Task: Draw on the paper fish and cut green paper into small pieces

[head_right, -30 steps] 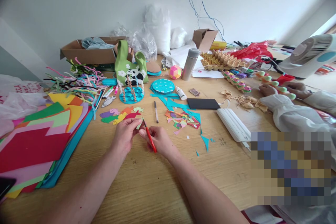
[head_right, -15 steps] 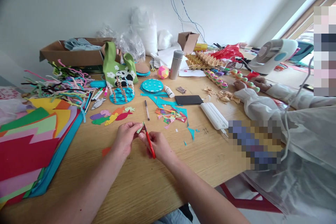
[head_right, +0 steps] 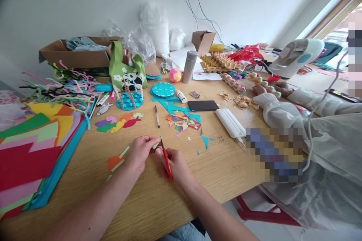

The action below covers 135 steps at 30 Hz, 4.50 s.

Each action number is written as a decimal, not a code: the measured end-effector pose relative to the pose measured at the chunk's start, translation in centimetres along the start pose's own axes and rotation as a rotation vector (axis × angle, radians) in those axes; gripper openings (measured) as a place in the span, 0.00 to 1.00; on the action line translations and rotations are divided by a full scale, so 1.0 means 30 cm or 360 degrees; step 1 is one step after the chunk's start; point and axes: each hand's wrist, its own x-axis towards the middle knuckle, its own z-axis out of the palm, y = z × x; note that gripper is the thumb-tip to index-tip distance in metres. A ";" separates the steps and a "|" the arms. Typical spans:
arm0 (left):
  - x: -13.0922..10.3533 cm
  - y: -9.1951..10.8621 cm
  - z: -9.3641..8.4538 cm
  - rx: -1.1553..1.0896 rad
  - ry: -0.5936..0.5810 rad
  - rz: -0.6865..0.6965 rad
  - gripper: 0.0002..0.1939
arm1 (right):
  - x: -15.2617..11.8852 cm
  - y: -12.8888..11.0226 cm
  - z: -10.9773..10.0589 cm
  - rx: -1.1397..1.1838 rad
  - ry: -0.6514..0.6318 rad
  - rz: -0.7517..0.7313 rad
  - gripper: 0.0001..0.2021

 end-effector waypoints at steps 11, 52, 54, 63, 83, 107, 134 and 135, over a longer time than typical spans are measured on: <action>-0.004 -0.001 0.006 0.0017 -0.0031 -0.0023 0.06 | -0.018 0.002 0.004 0.0147 0.0014 0.0116 0.27; -0.003 0.034 -0.197 -0.0074 -0.0042 0.0043 0.15 | -0.014 -0.044 -0.171 0.1251 -0.0601 0.0854 0.26; -0.006 0.029 -0.193 -0.0068 -0.0066 0.0034 0.15 | -0.035 -0.022 -0.166 0.1410 -0.0657 0.0848 0.27; -0.020 0.028 -0.182 -0.0049 -0.0096 0.0023 0.16 | -0.051 -0.009 -0.173 0.1411 -0.0732 0.0858 0.30; -0.077 0.029 -0.148 -0.0197 -0.0714 -0.0145 0.08 | -0.114 -0.042 -0.113 0.0797 -0.0704 0.0584 0.30; -0.035 0.021 -0.167 -0.0061 -0.0251 -0.0089 0.15 | 0.078 -0.161 -0.137 -0.0677 -0.0084 -0.0491 0.21; -0.011 0.026 -0.204 -0.0290 -0.0109 -0.0128 0.13 | 0.100 -0.096 -0.066 -0.0489 -0.0681 -0.0042 0.25; -0.013 0.026 -0.204 -0.0270 -0.0123 -0.0140 0.13 | 0.101 -0.093 -0.066 -0.0478 -0.0691 -0.0041 0.25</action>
